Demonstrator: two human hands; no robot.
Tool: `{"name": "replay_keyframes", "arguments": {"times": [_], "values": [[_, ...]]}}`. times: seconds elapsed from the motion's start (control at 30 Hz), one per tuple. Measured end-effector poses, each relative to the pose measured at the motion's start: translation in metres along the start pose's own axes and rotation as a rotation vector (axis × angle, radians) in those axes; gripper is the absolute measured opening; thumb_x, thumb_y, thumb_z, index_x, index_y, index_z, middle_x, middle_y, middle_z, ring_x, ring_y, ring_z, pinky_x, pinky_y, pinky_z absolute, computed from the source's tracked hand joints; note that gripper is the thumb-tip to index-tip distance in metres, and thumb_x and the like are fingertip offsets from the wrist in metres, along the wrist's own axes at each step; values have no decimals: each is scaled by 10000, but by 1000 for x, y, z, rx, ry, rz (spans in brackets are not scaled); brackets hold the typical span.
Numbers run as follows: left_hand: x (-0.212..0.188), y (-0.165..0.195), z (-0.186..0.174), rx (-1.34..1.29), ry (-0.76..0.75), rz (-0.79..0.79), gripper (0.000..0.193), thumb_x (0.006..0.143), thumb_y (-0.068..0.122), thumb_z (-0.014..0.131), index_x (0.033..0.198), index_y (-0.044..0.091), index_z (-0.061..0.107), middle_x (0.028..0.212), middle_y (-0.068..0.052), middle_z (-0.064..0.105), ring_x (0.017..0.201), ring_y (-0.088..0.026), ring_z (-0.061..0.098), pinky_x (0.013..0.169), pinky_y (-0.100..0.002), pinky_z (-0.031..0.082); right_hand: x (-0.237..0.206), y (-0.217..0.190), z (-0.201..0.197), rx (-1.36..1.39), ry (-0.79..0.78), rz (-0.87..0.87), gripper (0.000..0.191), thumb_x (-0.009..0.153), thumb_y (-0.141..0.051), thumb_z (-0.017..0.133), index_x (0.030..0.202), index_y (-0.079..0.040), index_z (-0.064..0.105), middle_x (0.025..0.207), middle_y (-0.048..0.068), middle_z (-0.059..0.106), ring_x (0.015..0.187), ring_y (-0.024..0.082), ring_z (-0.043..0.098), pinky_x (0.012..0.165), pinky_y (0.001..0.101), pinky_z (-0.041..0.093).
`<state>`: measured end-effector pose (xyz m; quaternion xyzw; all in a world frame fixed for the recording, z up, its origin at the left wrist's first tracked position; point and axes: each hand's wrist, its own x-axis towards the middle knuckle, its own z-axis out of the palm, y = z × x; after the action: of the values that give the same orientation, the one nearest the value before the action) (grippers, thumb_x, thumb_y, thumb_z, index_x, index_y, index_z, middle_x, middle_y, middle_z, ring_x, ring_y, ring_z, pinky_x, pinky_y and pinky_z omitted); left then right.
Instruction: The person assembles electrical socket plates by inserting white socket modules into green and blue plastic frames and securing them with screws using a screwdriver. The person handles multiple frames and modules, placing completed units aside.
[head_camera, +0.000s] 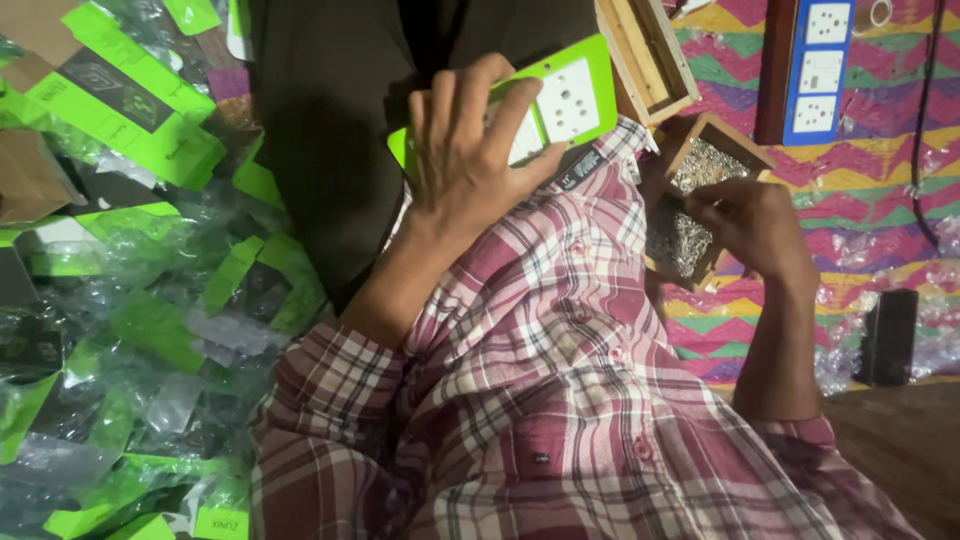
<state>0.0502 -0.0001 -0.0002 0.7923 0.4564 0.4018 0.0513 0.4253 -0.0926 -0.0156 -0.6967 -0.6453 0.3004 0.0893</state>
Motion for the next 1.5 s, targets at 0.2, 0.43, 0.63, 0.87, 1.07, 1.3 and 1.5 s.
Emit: {"name": "replay_keyframes", "arguments": {"times": [0.2,0.43,0.63,0.87,1.07,1.3,1.5], "values": [[-1,5,-2,33,-22,5,530,809,380,917,1174,120,634,1234,-49,546,1052,-260,538,831,-448,388,37,-100,-2,417,146,-301,120,1039,-44,677,968,42,723,873,98,726,767,111,700,699,234,535],[0,4,1,-14,-26,-13,552,805,404,904,1193,119,633,1248,-52,535,1061,-268,528,833,-458,391,36,-118,49,1268,-158,-421,163,799,35,530,655,-38,544,888,174,714,515,111,555,496,249,509],[-3,3,6,5,-6,-5,551,826,388,899,1225,113,634,1263,-52,524,1072,-271,514,845,-463,383,15,-38,66,1873,-137,-48,225,976,32,465,776,-24,552,716,105,642,547,173,544,634,319,493],[-4,2,13,22,9,36,559,836,404,893,1222,101,626,1274,-83,524,1062,-280,517,821,-461,375,33,-38,33,1400,323,-57,144,1048,157,671,1045,13,669,922,114,686,789,164,666,696,262,526],[-6,0,12,31,-23,32,585,849,444,900,1252,116,632,1276,-81,531,1058,-281,527,816,-467,384,56,-120,20,1026,306,-279,88,1076,106,706,1114,36,669,1006,131,722,816,193,720,726,300,598],[-8,1,15,36,16,34,576,845,405,893,1272,123,627,1311,-88,523,1084,-294,527,829,-477,396,68,-166,21,840,129,-322,12,1104,61,719,1104,56,731,919,108,725,717,131,638,640,229,518],[-8,1,20,47,12,42,592,826,398,902,1276,129,628,1320,-84,522,1090,-297,530,821,-483,397,72,-166,25,436,344,-456,96,1012,29,856,1089,13,802,1079,20,471,952,111,489,742,217,412]]}}
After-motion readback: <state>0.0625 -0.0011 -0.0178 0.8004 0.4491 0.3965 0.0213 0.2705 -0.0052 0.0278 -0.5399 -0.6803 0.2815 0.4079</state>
